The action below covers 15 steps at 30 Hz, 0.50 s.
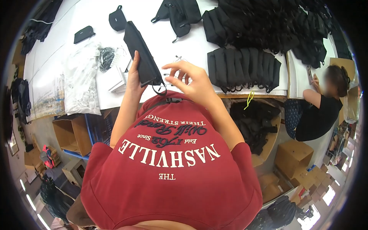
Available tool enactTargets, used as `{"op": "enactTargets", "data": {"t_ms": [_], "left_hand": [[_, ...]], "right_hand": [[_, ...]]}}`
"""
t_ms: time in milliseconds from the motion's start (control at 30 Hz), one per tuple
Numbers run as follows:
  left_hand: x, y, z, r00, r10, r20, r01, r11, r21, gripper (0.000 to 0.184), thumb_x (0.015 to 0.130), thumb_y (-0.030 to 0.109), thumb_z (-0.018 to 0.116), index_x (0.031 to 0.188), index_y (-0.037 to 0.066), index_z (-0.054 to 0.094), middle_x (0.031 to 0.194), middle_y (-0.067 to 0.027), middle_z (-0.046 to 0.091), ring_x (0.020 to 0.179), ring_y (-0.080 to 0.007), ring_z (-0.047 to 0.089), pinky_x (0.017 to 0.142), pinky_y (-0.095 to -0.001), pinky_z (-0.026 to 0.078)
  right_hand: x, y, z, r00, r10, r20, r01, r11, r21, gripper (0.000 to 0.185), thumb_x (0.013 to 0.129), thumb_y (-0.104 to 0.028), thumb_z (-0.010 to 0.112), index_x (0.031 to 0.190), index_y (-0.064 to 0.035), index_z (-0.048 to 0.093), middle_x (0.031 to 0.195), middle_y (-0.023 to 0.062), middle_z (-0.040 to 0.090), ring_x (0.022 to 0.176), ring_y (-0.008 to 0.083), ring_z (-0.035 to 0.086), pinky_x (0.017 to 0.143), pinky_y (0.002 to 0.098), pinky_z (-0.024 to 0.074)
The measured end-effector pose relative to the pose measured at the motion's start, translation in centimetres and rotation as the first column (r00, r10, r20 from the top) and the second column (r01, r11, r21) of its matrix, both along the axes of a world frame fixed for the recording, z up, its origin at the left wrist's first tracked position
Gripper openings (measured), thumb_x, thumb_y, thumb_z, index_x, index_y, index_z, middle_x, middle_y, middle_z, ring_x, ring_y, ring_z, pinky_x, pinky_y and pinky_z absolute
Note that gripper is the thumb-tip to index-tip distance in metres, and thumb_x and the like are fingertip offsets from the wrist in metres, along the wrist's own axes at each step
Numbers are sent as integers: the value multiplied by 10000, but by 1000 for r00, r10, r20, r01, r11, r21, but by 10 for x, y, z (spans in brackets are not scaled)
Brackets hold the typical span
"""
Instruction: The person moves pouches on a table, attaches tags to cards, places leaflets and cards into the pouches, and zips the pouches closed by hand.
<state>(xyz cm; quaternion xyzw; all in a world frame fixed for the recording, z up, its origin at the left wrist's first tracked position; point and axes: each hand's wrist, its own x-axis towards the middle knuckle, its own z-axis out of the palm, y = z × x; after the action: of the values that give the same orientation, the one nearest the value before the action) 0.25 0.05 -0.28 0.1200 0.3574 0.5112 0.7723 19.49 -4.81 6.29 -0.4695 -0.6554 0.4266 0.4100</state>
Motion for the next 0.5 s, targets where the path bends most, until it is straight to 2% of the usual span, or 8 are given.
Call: {"op": "enactTargets", "data": {"t_ms": [67, 133, 167, 267, 367, 500], "left_hand": [[1, -2, 0, 999, -49, -10, 50, 999, 16, 390, 901, 414, 594, 1016, 41, 594, 868, -64, 655, 755, -155, 661, 669, -285, 561], [5, -2, 3, 992, -64, -108, 68, 997, 29, 385, 901, 408, 596, 1009, 38, 594, 864, -63, 654, 751, -149, 659, 660, -278, 556], [7, -1, 3, 986, -68, -155, 74, 997, 36, 383, 901, 405, 597, 1006, 37, 595, 863, -63, 653, 749, -147, 659, 656, -274, 554], [6, -2, 2, 986, -79, -144, 86, 995, 45, 388, 895, 405, 607, 1001, 32, 593, 861, -66, 651, 738, -138, 652, 642, -262, 543], [3, -3, 2, 974, -137, -182, 148, 988, 51, 404, 889, 407, 615, 1006, 22, 593, 862, -69, 651, 730, -138, 646, 643, -256, 538], [10, -10, 16, 936, -187, -298, 222, 971, 87, 444, 892, 428, 602, 1021, 3, 597, 858, -76, 652, 732, -139, 644, 654, -254, 536]], "right_hand": [[-1, -3, 5, 989, 52, 137, -62, 995, 73, 148, 789, -124, 698, 921, -79, 648, 807, 27, 624, 597, 122, 580, 529, 240, 440], [-6, -4, 2, 976, 47, 215, -77, 988, 132, 131, 762, -122, 716, 876, -86, 661, 789, 13, 617, 583, 135, 570, 520, 248, 435], [-9, -5, 7, 976, 42, 214, -71, 989, 127, 154, 725, -46, 726, 870, -49, 675, 782, 37, 623, 588, 119, 530, 539, 249, 424], [-8, -6, 11, 969, 8, 247, -48, 986, 158, 154, 728, -41, 728, 872, -58, 678, 770, 29, 612, 580, 101, 508, 525, 240, 401], [-13, -5, 6, 1000, 6, -18, -5, 999, 46, 73, 753, -90, 728, 802, -68, 679, 757, -1, 604, 532, 75, 474, 511, 218, 379], [-20, -3, -6, 956, -168, -240, 148, 984, -100, 96, 735, -73, 744, 803, -40, 686, 747, -20, 589, 547, 21, 411, 493, 186, 290]]}}
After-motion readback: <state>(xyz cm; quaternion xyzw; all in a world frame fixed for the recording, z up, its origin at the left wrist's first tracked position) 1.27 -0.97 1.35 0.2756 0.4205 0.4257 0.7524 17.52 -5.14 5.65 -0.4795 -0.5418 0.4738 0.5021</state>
